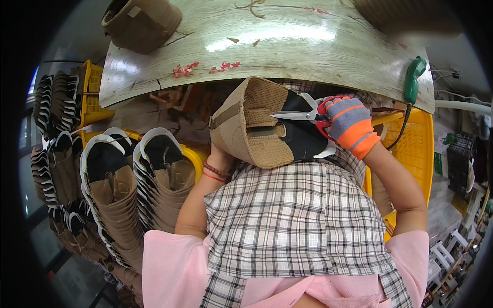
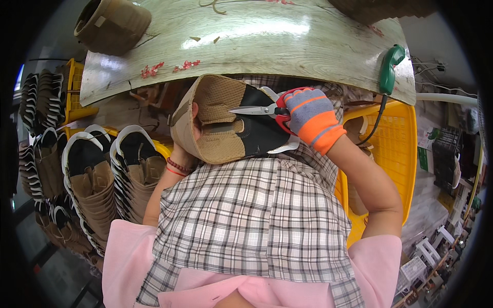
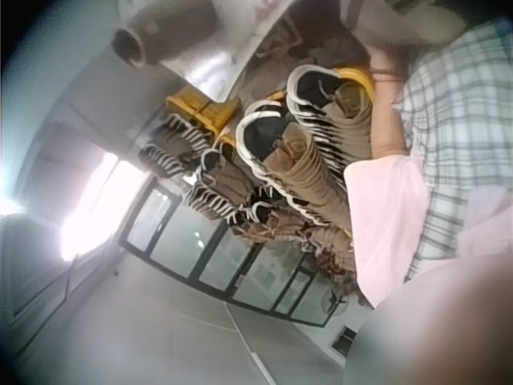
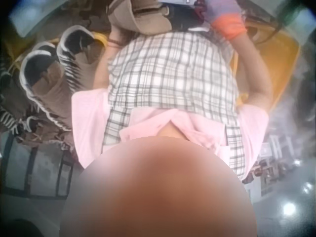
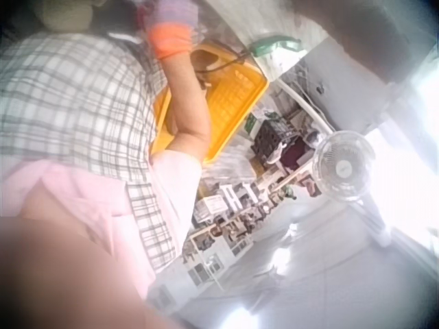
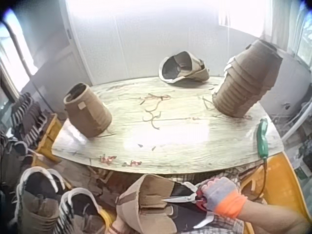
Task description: The person repeatedly picks up unfinished shoe uppers from a table and uses shears to trim excess material from the interior edges. Trimmed pieces are discarded onto the table, and the shoes are set aside after each cut.
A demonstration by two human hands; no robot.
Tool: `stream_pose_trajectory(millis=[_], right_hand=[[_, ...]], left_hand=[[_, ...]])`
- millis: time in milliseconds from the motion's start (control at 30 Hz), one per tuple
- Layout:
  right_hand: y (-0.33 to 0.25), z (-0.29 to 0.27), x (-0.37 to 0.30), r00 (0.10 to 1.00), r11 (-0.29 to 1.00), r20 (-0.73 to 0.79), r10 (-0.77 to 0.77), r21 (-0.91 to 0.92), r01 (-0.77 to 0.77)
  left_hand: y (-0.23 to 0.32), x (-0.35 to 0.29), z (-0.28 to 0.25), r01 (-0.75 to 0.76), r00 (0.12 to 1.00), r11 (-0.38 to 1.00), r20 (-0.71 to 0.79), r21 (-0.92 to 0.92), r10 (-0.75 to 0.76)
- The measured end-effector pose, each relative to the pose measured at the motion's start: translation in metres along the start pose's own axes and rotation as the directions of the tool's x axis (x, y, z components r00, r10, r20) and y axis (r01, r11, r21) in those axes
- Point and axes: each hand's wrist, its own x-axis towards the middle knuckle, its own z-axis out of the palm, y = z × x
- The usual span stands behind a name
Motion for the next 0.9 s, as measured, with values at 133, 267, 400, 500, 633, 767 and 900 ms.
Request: stream_pose_trajectory(millis=[133, 267, 400, 500, 633, 767, 900], right_hand=[[0.001, 0.001, -0.005, 0.999, 0.998, -0.036, -0.03, -0.056, 0.028], [-0.004, 0.002, -0.01, 0.998, 0.995, -0.034, 0.055, 0.085, -0.052], [-0.006, 0.001, -0.012, 0.925, 0.87, 0.063, 0.374, 0.323, -0.374], [-0.006, 0.001, -0.012, 0.956, 0.907, 0.009, 0.292, 0.313, -0.28], [-0.003, 0.005, -0.007, 0.993, 0.967, -0.078, 0.091, 0.246, -0.069], [-0.002, 0.011, -0.002, 0.947, 0.911, 0.109, 0.303, 0.26, -0.321], [0.0, 0.006, -0.006, 0.887, 0.85, 0.205, 0.413, 0.262, -0.456]], left_hand=[[-0.002, -0.004, 0.006, -0.091, 0.996, 0.994, 0.012, 0.061, 0.091], [0.0, -0.008, 0.02, -0.133, 0.991, 0.986, 0.041, 0.102, 0.129], [0.01, -0.011, 0.02, -0.143, 0.98, 0.976, 0.158, 0.164, 0.117], [0.015, -0.014, 0.014, -0.302, 0.922, 0.917, 0.325, 0.261, 0.211], [0.02, -0.01, 0.017, -0.343, 0.925, 0.796, 0.325, 0.499, 0.194], [0.045, -0.022, 0.04, -0.002, 0.999, 0.893, -0.034, 0.451, 0.019], [0.08, -0.044, 0.059, 0.396, 0.872, 0.794, 0.081, 0.462, -0.482]])
